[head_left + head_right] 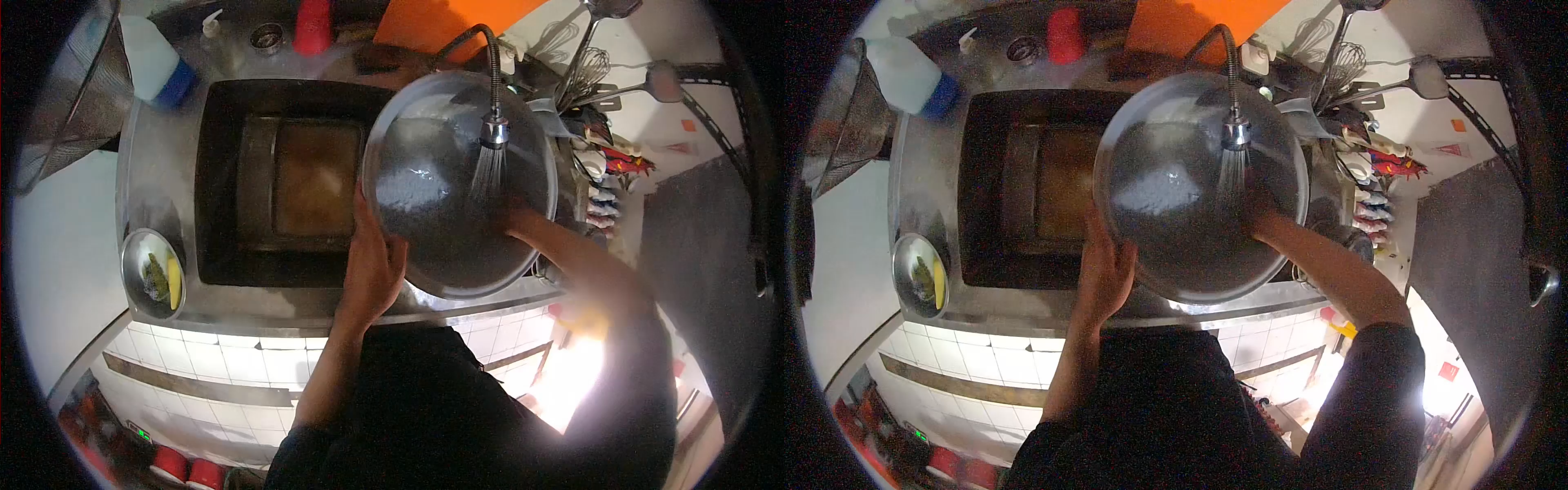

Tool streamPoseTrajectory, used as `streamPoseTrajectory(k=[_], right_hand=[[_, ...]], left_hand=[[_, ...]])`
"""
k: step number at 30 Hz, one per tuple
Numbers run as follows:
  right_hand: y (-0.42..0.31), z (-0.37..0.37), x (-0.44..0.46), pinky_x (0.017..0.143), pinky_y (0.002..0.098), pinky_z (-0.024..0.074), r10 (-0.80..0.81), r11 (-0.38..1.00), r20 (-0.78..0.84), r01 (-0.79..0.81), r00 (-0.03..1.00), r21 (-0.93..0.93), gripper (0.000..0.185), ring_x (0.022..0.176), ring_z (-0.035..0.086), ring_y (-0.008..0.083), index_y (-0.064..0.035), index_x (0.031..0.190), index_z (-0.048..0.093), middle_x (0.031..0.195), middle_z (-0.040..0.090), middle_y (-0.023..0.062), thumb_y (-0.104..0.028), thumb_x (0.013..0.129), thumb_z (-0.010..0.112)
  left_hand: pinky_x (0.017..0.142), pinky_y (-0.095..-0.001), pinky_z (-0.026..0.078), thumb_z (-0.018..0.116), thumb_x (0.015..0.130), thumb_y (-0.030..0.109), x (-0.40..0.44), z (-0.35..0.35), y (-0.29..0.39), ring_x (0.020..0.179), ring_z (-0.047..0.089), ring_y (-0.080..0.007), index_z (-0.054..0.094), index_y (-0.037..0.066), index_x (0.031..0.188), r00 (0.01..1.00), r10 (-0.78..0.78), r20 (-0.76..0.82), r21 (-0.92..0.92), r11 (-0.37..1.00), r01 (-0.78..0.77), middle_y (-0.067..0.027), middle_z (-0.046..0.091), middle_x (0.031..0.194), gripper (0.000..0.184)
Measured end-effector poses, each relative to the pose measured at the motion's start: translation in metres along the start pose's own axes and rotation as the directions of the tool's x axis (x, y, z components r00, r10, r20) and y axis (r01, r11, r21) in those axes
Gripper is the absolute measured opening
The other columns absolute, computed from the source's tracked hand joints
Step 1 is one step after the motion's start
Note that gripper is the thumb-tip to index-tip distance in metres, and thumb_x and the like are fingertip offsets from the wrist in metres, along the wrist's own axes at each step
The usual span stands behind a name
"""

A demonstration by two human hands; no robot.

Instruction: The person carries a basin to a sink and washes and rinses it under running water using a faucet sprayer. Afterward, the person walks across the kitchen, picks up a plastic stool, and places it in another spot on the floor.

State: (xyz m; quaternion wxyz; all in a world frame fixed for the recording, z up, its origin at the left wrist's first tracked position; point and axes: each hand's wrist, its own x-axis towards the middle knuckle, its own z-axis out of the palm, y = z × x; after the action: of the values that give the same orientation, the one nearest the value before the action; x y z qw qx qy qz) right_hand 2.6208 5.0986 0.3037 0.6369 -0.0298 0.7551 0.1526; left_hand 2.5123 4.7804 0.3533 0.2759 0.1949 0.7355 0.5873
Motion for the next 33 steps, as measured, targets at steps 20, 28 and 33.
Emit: streamPoseTrajectory(k=[20,28,33], right_hand=[[-0.014,-0.002,0.001,0.105,0.0555,0.0331,0.155,0.986,-0.157,-0.162,0.975,-0.036,0.046,0.126,0.046,0.0356,-0.0104,0.131,0.055,0.135,0.053,0.0149,-0.03,0.09,0.053],[-0.006,0.002,-0.004,0.103,0.0526,0.0354,0.063,0.995,-0.179,-0.077,0.982,-0.068,0.044,0.123,0.046,0.0354,-0.0125,0.127,0.059,0.133,0.052,0.0152,-0.029,0.086,0.055],[-0.037,-0.047,-0.07,0.094,0.0468,0.0475,-0.004,0.968,-0.004,0.005,1.0,0.25,0.034,0.109,0.061,0.0336,-0.0062,0.117,0.065,0.12,0.063,0.0174,-0.02,0.089,0.051]], left_hand=[[0.11,-0.0517,0.031,0.049,0.086,-0.003,-0.001,0.0,0.009,0.132,0.036,-0.0483,-0.003,-0.004,0.148,0.991,0.121,-0.055,0.108,0.988,-0.114,-0.0356,0.022,0.147,0.081],[0.11,-0.0544,0.031,0.05,0.089,0.0,0.0,0.003,0.005,0.133,0.034,-0.0479,0.001,0.0,0.148,0.993,0.118,-0.023,0.087,0.99,-0.115,-0.0343,0.024,0.146,0.077],[0.117,-0.0459,0.014,0.048,0.09,0.007,-0.001,-0.001,0.025,0.142,0.015,-0.044,0.004,-0.006,0.148,0.998,0.062,-0.012,0.007,0.998,-0.062,-0.031,0.015,0.151,0.074]])
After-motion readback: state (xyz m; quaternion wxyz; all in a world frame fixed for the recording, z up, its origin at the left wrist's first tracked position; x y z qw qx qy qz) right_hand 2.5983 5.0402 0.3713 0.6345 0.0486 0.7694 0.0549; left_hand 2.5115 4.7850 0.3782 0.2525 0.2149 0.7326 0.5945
